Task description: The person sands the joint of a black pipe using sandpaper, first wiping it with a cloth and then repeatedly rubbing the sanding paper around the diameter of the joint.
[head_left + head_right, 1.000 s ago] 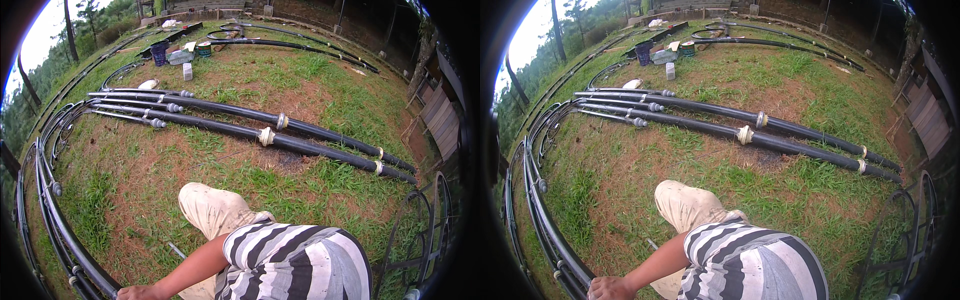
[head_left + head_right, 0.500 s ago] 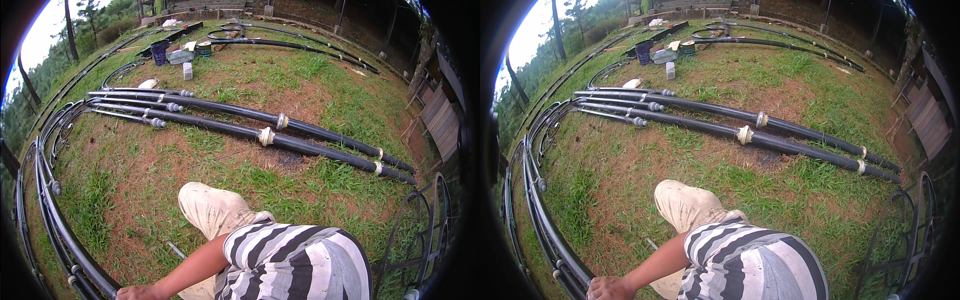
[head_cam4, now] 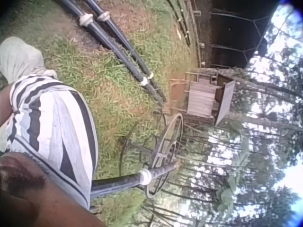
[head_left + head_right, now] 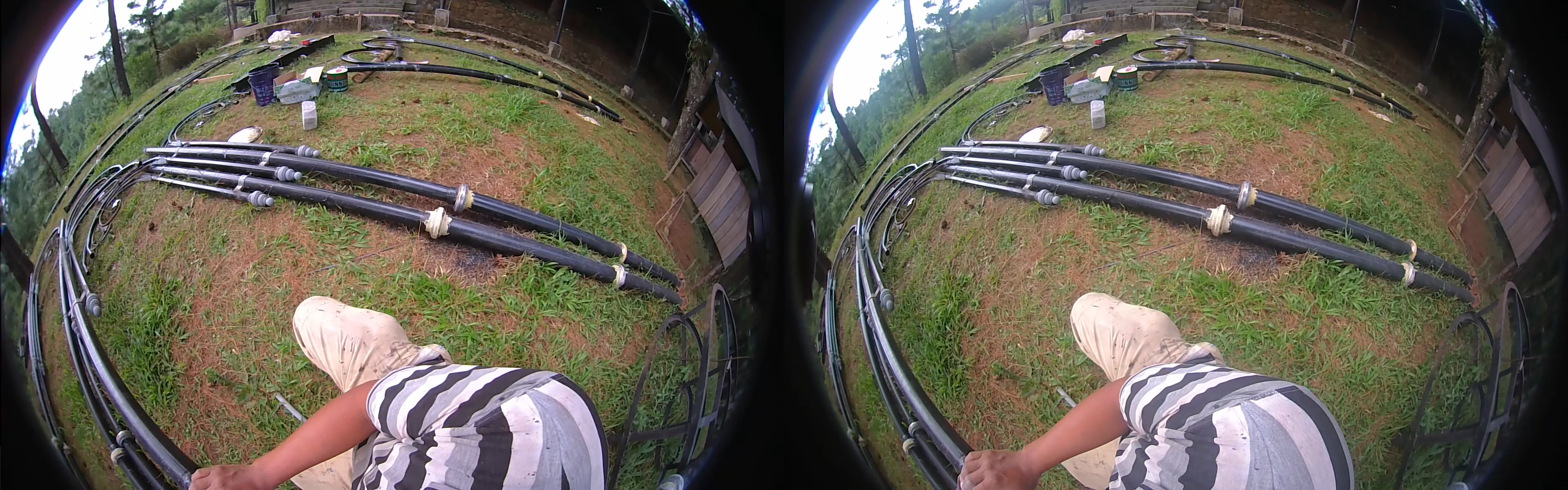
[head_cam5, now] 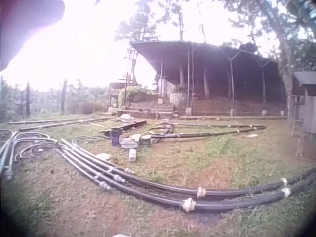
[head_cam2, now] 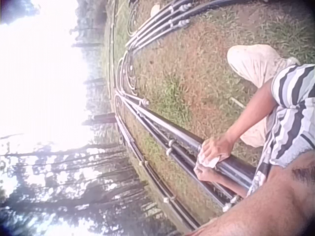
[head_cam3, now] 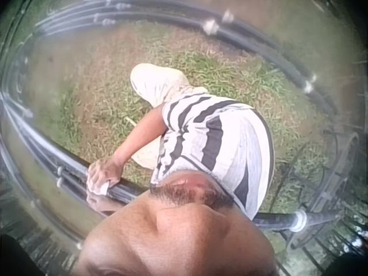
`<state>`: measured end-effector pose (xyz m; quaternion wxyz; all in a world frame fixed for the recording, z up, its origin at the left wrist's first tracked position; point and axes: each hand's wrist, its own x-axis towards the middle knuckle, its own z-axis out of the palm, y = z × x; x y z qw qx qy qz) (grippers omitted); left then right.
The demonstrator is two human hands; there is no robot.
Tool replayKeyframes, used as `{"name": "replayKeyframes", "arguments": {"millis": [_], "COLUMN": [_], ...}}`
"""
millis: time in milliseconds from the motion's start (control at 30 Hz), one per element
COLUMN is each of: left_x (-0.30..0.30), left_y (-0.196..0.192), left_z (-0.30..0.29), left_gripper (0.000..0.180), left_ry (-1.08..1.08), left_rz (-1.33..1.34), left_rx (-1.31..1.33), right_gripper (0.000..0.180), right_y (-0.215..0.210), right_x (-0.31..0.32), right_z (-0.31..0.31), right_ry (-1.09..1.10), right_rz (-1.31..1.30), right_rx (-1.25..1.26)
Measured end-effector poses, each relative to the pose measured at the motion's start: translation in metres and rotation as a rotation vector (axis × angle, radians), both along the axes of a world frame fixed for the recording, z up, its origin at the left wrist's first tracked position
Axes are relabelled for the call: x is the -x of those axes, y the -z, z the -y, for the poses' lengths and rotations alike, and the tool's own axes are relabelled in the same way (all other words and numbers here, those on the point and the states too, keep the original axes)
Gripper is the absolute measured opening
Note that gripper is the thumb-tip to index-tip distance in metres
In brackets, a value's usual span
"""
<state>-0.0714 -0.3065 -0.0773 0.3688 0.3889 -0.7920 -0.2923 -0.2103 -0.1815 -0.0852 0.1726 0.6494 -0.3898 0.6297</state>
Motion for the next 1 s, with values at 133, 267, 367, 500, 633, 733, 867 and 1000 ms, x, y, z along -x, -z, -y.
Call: {"name": "replayKeyframes", "arguments": {"millis": [133,267,367,500,633,733,867,1000], "left_x": [-0.002,-0.003,-0.003,-0.005,-0.006,-0.007,-0.008,-0.013], "left_y": [0.002,0.002,0.001,0.001,0.001,0.001,0.002,0.005], "left_z": [0.0,0.001,0.002,0.005,0.007,0.009,0.009,0.013], "left_gripper": [0.032,0.032,0.031,0.031,0.031,0.031,0.031,0.031], "left_ry": [-0.004,-0.006,-0.01,-0.011,-0.017,-0.017,-0.014,-0.017], "left_rz": [0.001,-0.003,-0.005,-0.012,-0.018,-0.018,-0.018,-0.017], "left_rx": [0.001,0.001,0.005,0.008,0.012,0.015,0.025,0.037], "right_gripper": [0.028,0.029,0.03,0.031,0.032,0.033,0.032,0.031], "right_y": [0.0,0.001,0.003,0.005,0.007,0.007,0.007,0.005], "right_x": [0.0,0.0,0.0,0.0,-0.001,-0.001,-0.001,-0.001], "right_z": [0.0,-0.001,0.001,0.003,0.006,0.006,0.004,0.001], "right_ry": [-0.002,0.003,0.012,0.005,0.01,0.014,0.02,0.017], "right_rz": [0.001,-0.002,-0.008,-0.001,0.002,-0.002,-0.007,-0.006], "right_rx": [0.006,-0.017,-0.018,-0.019,-0.014,-0.01,-0.013,-0.023]}}
